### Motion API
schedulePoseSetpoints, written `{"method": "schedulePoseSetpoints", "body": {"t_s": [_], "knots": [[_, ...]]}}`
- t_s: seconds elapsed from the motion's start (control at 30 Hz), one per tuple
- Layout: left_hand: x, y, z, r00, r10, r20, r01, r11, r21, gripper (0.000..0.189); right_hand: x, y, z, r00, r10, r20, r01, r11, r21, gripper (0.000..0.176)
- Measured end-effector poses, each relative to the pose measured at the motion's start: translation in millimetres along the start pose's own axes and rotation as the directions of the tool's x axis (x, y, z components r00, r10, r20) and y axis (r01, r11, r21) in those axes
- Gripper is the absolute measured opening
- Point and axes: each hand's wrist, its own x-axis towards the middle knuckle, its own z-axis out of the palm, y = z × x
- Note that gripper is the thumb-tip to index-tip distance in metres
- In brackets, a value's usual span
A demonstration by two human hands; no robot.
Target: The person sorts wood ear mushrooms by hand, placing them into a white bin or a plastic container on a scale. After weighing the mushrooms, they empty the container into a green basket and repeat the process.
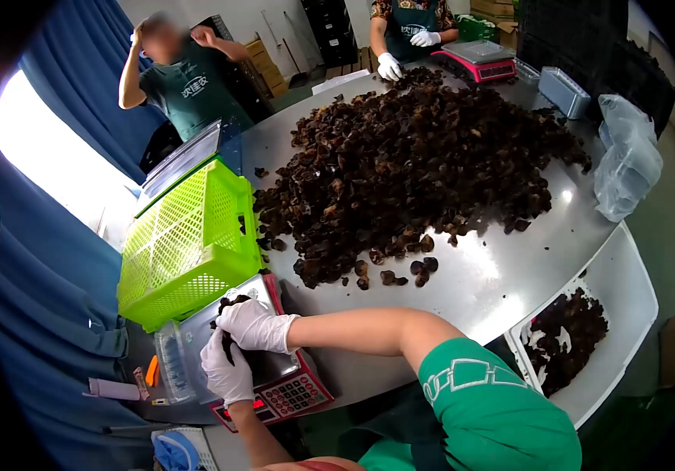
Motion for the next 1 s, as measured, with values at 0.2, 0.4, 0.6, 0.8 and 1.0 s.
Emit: {"method": "schedulePoseSetpoints", "body": {"t_s": [0.2, 0.4, 0.6, 0.8, 1.0], "knots": [[-5.3, 0.1, -23.3, 0.99, 0.028, -0.138, -0.035, 0.998, -0.044, 0.039, -2.7, 7.2, -34.1, 0.98, -0.081, -0.183, 0.118, 0.973, 0.199, 0.023], [-52.0, -53.3, -79.7, 0.898, -0.25, -0.361, 0.263, 0.965, -0.013, 0.041, -17.7, 60.0, -68.3, 0.989, 0.092, -0.117, -0.073, 0.984, 0.164, 0.024], [-95.1, -88.5, -127.5, 0.667, -0.638, -0.386, 0.529, 0.77, -0.357, 0.03, -22.7, 118.4, -67.4, 0.966, 0.255, 0.027, -0.247, 0.898, 0.363, 0.024], [-102.8, -74.9, -63.6, 0.682, -0.731, -0.034, 0.641, 0.619, -0.455, 0.039, -14.3, 89.0, -50.5, 0.88, 0.383, 0.282, -0.458, 0.843, 0.283, 0.029], [-87.1, -55.9, -28.0, 0.596, -0.778, 0.2, 0.698, 0.378, -0.609, 0.045, -23.9, 78.2, -39.5, 0.855, 0.405, 0.322, -0.515, 0.731, 0.448, 0.017]]}}
